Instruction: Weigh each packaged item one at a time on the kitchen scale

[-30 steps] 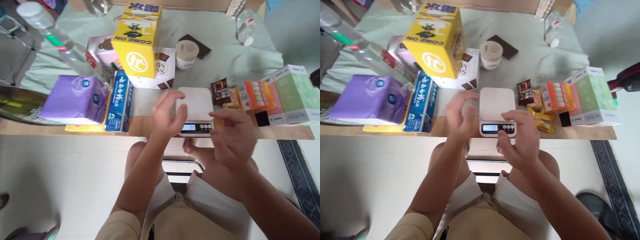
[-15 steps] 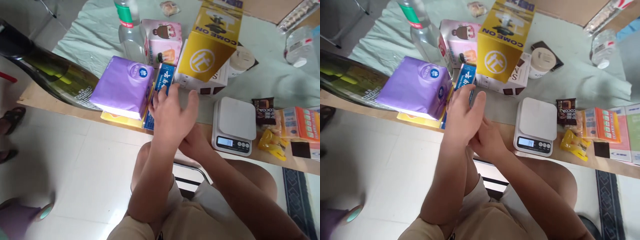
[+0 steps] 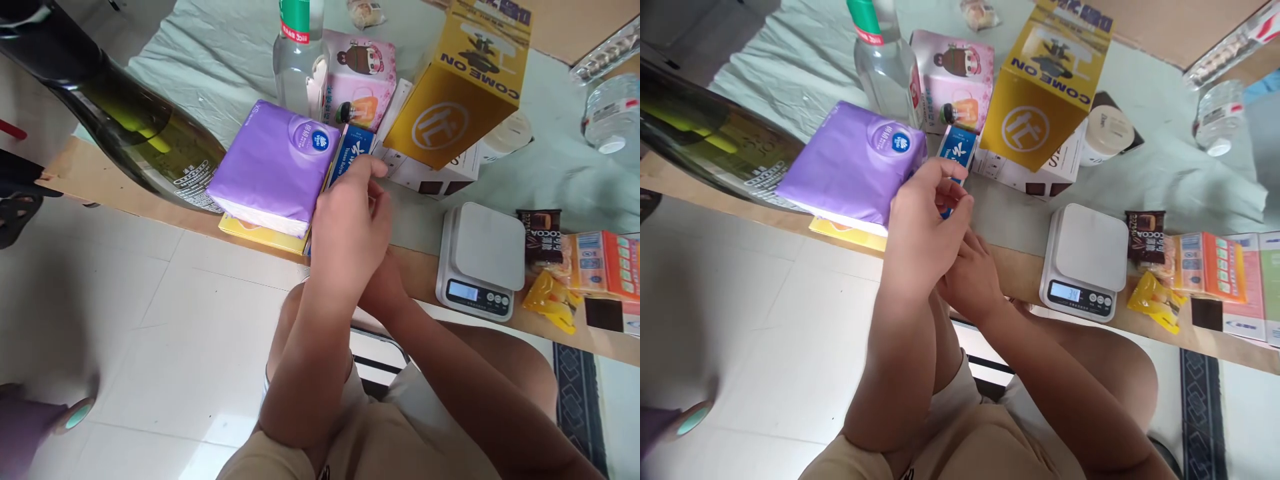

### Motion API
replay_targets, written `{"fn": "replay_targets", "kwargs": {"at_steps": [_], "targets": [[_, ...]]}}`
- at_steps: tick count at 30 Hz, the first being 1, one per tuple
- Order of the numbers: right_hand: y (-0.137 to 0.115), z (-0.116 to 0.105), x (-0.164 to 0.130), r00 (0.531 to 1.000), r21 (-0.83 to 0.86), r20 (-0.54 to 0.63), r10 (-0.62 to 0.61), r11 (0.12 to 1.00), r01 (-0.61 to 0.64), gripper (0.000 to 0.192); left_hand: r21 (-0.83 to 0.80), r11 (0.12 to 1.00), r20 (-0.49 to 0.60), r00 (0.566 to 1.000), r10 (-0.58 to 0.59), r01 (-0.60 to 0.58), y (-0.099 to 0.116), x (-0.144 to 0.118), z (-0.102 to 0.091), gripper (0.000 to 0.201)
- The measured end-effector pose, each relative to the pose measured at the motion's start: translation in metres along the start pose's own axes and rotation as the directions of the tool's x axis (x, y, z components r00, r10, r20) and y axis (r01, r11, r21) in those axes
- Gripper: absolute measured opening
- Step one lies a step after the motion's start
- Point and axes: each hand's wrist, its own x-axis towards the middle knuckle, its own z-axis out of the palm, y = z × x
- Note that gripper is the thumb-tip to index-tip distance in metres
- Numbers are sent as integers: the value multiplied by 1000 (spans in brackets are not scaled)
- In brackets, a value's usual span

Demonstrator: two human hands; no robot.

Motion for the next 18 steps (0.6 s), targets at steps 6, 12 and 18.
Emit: {"fn": "replay_targets", "kwargs": {"at_steps": [6, 12, 18], "targets": [[-3, -4, -13, 997, 32, -76, -35, 999, 38, 35, -89, 993, 21, 997, 73, -71, -18, 2, 3, 16], [-11, -14, -37, 992, -43, -125, -17, 999, 12, 41, -75, 994, 15, 997, 79, -78, -23, 3, 8, 12], [-13, -30, -53, 989, -148, -142, -46, 989, 25, 47, 68, 991, 34, 993, 113, -115, -20, 2, 12, 25]]}}
